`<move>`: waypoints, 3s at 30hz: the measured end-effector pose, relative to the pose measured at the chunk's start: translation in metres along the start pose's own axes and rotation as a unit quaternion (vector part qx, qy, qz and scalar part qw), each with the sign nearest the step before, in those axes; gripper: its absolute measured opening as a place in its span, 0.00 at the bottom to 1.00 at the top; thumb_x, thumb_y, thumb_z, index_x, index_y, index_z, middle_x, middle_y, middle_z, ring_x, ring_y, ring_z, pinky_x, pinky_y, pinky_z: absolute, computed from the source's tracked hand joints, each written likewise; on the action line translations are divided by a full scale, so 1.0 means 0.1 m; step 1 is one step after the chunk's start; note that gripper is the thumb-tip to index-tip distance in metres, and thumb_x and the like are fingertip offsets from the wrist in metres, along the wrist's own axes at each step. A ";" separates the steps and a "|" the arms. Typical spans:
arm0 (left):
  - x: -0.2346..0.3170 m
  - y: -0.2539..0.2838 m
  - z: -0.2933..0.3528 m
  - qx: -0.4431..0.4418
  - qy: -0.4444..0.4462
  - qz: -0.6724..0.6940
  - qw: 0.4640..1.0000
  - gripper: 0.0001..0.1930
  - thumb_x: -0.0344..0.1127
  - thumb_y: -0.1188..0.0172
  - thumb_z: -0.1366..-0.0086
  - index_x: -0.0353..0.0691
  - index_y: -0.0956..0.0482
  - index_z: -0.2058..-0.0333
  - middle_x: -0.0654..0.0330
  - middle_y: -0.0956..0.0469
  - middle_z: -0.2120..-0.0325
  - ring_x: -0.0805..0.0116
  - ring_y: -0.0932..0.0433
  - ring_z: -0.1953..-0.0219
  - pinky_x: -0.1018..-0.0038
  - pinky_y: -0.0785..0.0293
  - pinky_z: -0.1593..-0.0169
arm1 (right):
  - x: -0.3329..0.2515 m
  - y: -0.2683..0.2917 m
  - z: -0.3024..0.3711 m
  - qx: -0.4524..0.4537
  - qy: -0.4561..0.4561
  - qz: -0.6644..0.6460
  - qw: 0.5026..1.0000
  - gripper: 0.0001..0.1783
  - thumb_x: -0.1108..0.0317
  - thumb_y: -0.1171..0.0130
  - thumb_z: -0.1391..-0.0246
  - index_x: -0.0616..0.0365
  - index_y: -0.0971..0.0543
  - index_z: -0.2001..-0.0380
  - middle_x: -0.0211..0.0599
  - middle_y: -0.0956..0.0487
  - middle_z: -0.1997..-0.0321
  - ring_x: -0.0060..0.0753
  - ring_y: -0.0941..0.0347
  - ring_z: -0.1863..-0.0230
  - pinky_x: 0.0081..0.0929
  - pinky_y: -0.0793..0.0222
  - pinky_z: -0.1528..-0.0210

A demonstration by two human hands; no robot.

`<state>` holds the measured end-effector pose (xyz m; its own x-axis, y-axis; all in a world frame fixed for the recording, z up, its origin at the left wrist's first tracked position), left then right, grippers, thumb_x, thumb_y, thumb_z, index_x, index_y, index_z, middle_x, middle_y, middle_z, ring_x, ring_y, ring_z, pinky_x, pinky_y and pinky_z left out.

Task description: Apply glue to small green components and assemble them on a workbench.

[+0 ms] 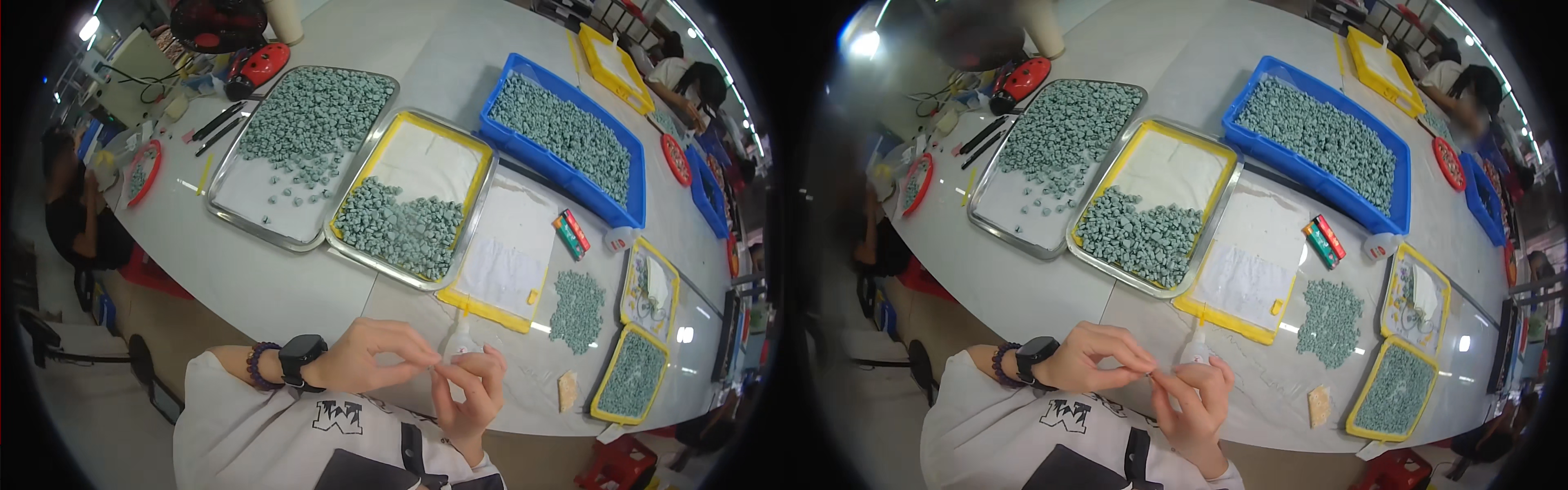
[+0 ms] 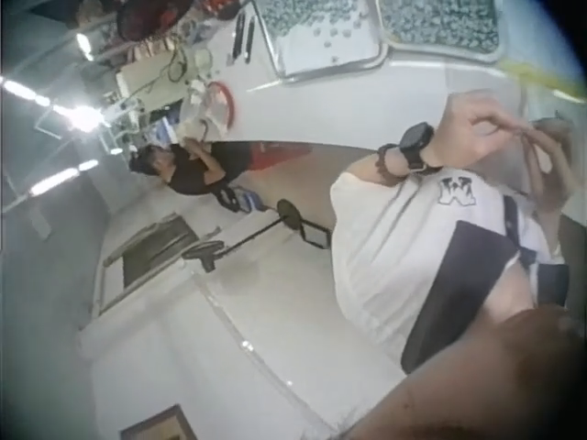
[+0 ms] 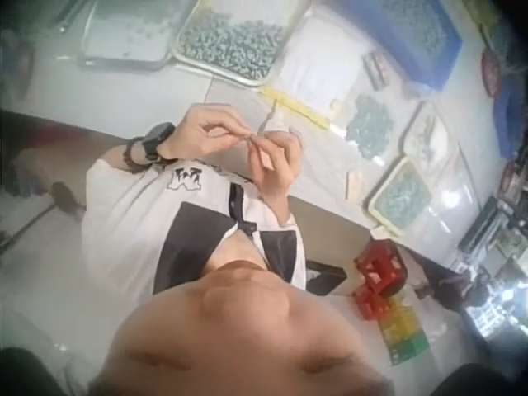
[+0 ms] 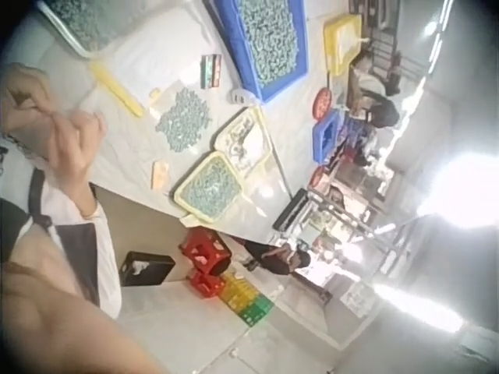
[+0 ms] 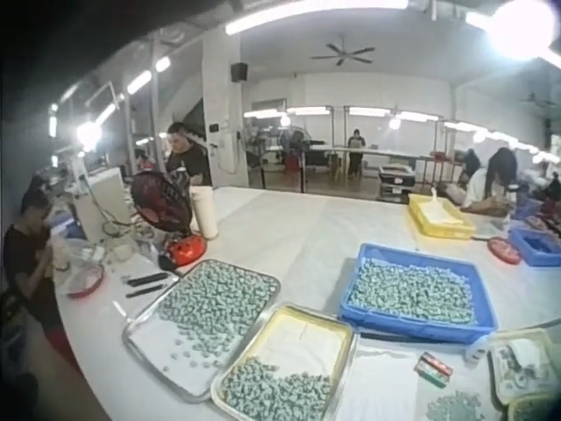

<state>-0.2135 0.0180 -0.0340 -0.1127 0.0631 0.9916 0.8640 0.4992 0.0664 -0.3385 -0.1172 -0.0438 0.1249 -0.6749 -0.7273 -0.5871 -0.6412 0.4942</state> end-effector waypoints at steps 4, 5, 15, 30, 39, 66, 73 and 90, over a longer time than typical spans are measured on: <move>-0.01 -0.23 -0.13 0.046 -0.046 0.000 0.998 0.11 0.18 0.39 0.49 0.36 0.19 0.65 0.55 0.20 0.65 0.66 0.20 0.63 0.76 0.25 0.59 | 0.12 0.18 -0.02 0.001 0.012 0.000 1.000 0.14 0.78 0.35 0.65 0.54 0.21 0.69 0.31 0.28 0.71 0.35 0.29 0.65 0.39 0.39 0.51; -0.01 -0.27 -0.16 0.047 -0.056 -0.001 0.997 0.11 0.19 0.39 0.49 0.36 0.20 0.66 0.56 0.20 0.66 0.67 0.21 0.63 0.76 0.25 0.60 | 0.14 0.21 -0.02 0.003 0.005 -0.010 1.000 0.15 0.78 0.36 0.65 0.55 0.21 0.68 0.33 0.28 0.70 0.36 0.30 0.64 0.39 0.38 0.52; -0.13 0.77 0.26 0.403 -0.026 -0.258 0.878 0.10 0.19 0.42 0.49 0.34 0.22 0.66 0.59 0.24 0.68 0.75 0.26 0.74 0.82 0.30 0.72 | 0.42 0.25 -0.03 -0.024 -0.132 -0.113 0.984 0.19 0.77 0.41 0.57 0.63 0.29 0.58 0.40 0.31 0.60 0.35 0.33 0.56 0.30 0.40 0.49; -0.53 1.43 -1.18 0.010 -0.172 -0.453 0.875 0.06 0.27 0.42 0.47 0.35 0.23 0.68 0.54 0.25 0.70 0.60 0.27 0.73 0.70 0.29 0.69 | 0.58 0.17 0.83 0.220 -0.352 0.049 0.909 0.14 0.73 0.50 0.44 0.61 0.28 0.53 0.26 0.32 0.70 0.16 0.38 0.72 0.13 0.41 0.70; -0.62 1.41 -1.52 -0.072 -0.010 -0.447 0.892 0.05 0.24 0.45 0.45 0.33 0.24 0.68 0.53 0.28 0.72 0.55 0.27 0.69 0.69 0.28 0.65 | 0.57 0.17 0.76 0.178 -0.378 0.075 0.905 0.11 0.73 0.49 0.44 0.62 0.27 0.57 0.27 0.31 0.68 0.15 0.37 0.71 0.12 0.39 0.69; -0.05 0.15 -0.24 0.051 0.206 0.417 0.884 0.09 0.20 0.50 0.44 0.34 0.27 0.64 0.52 0.30 0.62 0.66 0.23 0.65 0.75 0.26 0.61 | 0.00 0.17 -0.12 -0.005 -0.039 -0.343 0.939 0.26 0.49 0.35 0.55 0.51 0.33 0.59 0.35 0.27 0.69 0.38 0.33 0.64 0.34 0.35 0.61; -0.08 0.13 -0.27 0.013 0.210 0.448 0.869 0.13 0.16 0.51 0.45 0.30 0.27 0.60 0.50 0.30 0.60 0.62 0.22 0.62 0.73 0.23 0.61 | 0.01 0.12 -0.32 0.013 -0.033 -0.309 0.951 0.34 0.33 0.55 0.48 0.57 0.33 0.60 0.49 0.21 0.73 0.56 0.27 0.56 0.39 0.29 0.62; -0.07 0.17 -0.26 0.030 0.124 0.352 0.927 0.15 0.12 0.47 0.48 0.26 0.25 0.59 0.50 0.31 0.60 0.60 0.23 0.61 0.70 0.24 0.56 | 0.00 0.02 -0.51 -0.036 -0.011 -0.256 0.966 0.32 0.38 0.63 0.41 0.60 0.29 0.67 0.41 0.22 0.83 0.57 0.22 0.65 0.37 0.28 0.74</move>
<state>-0.1851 0.0035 -0.0367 0.5916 0.1945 0.7824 0.6513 0.4566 -0.6060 -0.2989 -0.1374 -0.0185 0.3667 -0.2560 -0.8944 -0.3960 -0.9129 0.0989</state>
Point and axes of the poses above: each hand's wrist, its own z-axis away from the middle knuckle, its own y-axis out of the back of the hand, x = y × z, the point moved 1 cm from there along -z, towards the middle knuckle
